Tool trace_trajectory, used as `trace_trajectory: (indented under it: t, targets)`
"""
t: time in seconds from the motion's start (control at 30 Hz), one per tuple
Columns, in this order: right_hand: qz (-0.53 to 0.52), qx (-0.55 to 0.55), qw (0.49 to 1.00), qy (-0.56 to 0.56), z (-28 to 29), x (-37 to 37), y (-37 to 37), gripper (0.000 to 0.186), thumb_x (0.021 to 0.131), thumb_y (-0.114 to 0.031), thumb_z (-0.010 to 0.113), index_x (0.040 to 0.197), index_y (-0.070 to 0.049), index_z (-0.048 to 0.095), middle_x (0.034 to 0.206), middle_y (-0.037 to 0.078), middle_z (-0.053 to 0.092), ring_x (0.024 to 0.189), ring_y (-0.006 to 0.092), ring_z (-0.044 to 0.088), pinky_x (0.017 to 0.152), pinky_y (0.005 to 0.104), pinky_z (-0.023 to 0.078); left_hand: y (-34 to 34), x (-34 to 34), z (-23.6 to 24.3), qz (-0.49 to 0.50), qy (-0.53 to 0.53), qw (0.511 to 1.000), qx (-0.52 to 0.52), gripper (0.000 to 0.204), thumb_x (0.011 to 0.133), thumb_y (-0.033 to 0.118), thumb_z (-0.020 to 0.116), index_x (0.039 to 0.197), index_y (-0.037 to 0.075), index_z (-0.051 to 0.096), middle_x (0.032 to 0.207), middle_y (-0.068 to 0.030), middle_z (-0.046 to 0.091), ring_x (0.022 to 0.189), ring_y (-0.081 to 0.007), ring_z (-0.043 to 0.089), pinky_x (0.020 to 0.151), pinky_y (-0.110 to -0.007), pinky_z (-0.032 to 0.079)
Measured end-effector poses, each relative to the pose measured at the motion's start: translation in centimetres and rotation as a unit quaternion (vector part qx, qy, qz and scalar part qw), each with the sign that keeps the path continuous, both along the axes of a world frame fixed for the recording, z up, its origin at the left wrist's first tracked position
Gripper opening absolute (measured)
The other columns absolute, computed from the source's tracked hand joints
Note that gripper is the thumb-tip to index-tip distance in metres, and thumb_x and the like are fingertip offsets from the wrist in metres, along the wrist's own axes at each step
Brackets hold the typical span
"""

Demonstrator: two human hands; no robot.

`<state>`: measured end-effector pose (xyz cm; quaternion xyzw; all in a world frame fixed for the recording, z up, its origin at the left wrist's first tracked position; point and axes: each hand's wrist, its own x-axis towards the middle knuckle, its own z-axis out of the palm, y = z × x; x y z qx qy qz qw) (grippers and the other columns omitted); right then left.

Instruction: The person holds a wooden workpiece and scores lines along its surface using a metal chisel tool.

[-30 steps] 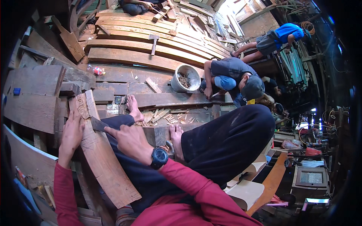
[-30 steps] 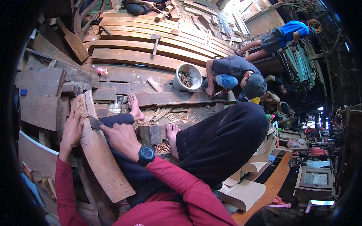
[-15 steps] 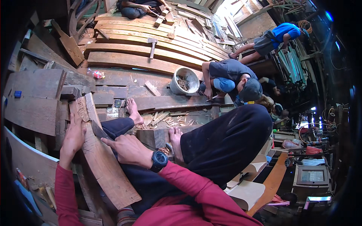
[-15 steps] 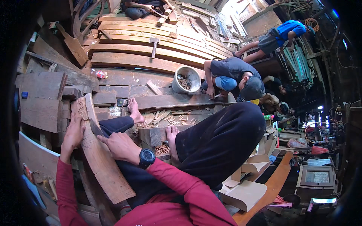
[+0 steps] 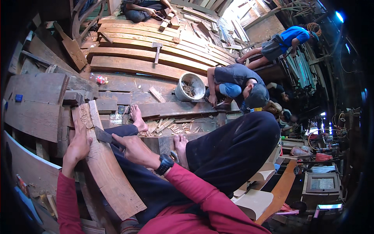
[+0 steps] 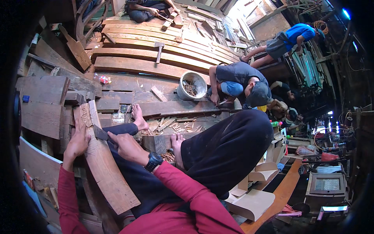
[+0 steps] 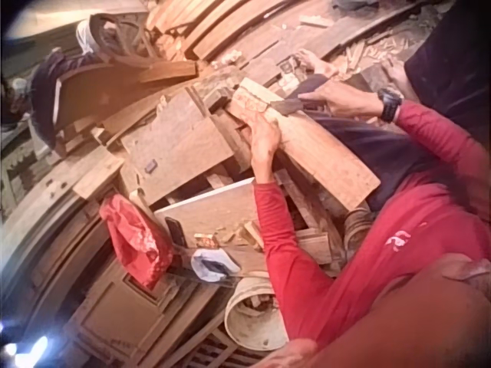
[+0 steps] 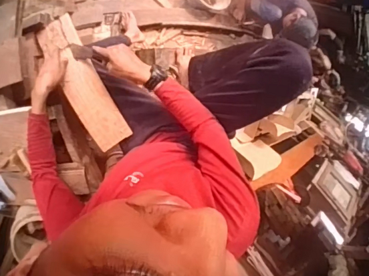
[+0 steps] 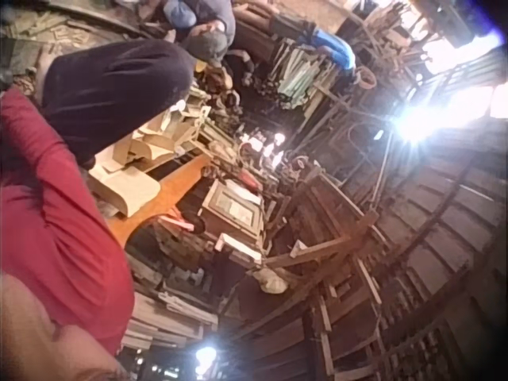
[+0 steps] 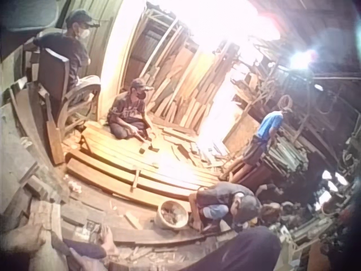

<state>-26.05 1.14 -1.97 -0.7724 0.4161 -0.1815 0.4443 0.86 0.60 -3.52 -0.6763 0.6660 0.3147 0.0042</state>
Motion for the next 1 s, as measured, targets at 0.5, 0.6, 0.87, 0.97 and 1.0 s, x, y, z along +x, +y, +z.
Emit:
trace_trajectory:
  t: [0.5,0.6,0.87,0.97,1.0]
  targets:
    - [-0.010,0.160,0.985,0.061,3.7,-1.3,-3.4,0.068,0.072,0.015,0.052,0.137,-0.003,0.058,0.081,0.011,0.069,0.075,0.0155,0.068,0.069,0.0304,0.055,-1.1,-2.3,-1.7,-0.082,0.060,0.994,-0.044,0.019,0.081,0.008,0.055,0.078,-0.002,0.070,0.084,-0.0264,0.069,0.077,-0.0385,0.067,0.079,-0.047,0.054]
    - [-0.013,0.181,0.982,0.056,3.5,-1.0,-3.7,0.066,0.077,0.016,0.046,0.138,-0.006,0.058,0.080,0.010,0.068,0.068,0.0142,0.067,0.066,0.0277,0.054,-1.4,-2.4,1.8,-0.003,0.058,0.995,0.083,0.051,0.095,0.017,0.050,0.128,-0.021,0.044,0.132,-0.0436,0.046,0.120,-0.0451,0.058,0.104,-0.048,0.046]
    - [0.042,0.067,0.988,0.131,4.0,-0.3,-2.5,0.065,0.079,0.009,0.050,0.142,-0.007,0.054,0.079,0.016,0.066,0.062,0.0229,0.066,0.060,0.0362,0.053,-0.7,-1.3,0.9,-0.037,0.014,0.995,0.089,0.066,0.085,0.004,0.050,0.143,-0.020,0.027,0.150,-0.0476,0.012,0.117,-0.0544,0.055,0.105,-0.048,0.044]
    - [0.089,-0.046,0.973,0.207,4.7,0.0,-0.4,0.069,0.077,0.007,0.053,0.145,-0.007,0.050,0.083,0.023,0.066,0.065,0.0356,0.066,0.061,0.0447,0.051,-0.1,-1.0,-0.1,-0.016,0.009,0.998,0.056,0.070,0.083,0.000,0.050,0.149,-0.011,0.027,0.153,-0.0448,0.009,0.107,-0.0509,0.063,0.093,-0.049,0.052]
    - [0.086,-0.076,0.966,0.230,5.3,0.3,0.7,0.075,0.074,0.007,0.053,0.147,-0.007,0.046,0.086,0.026,0.065,0.070,0.0427,0.064,0.063,0.0494,0.049,0.0,-1.0,0.4,-0.023,-0.020,0.997,0.066,0.071,0.084,0.001,0.050,0.150,-0.009,0.027,0.154,-0.0438,0.009,0.104,-0.0494,0.065,0.090,-0.049,0.054]
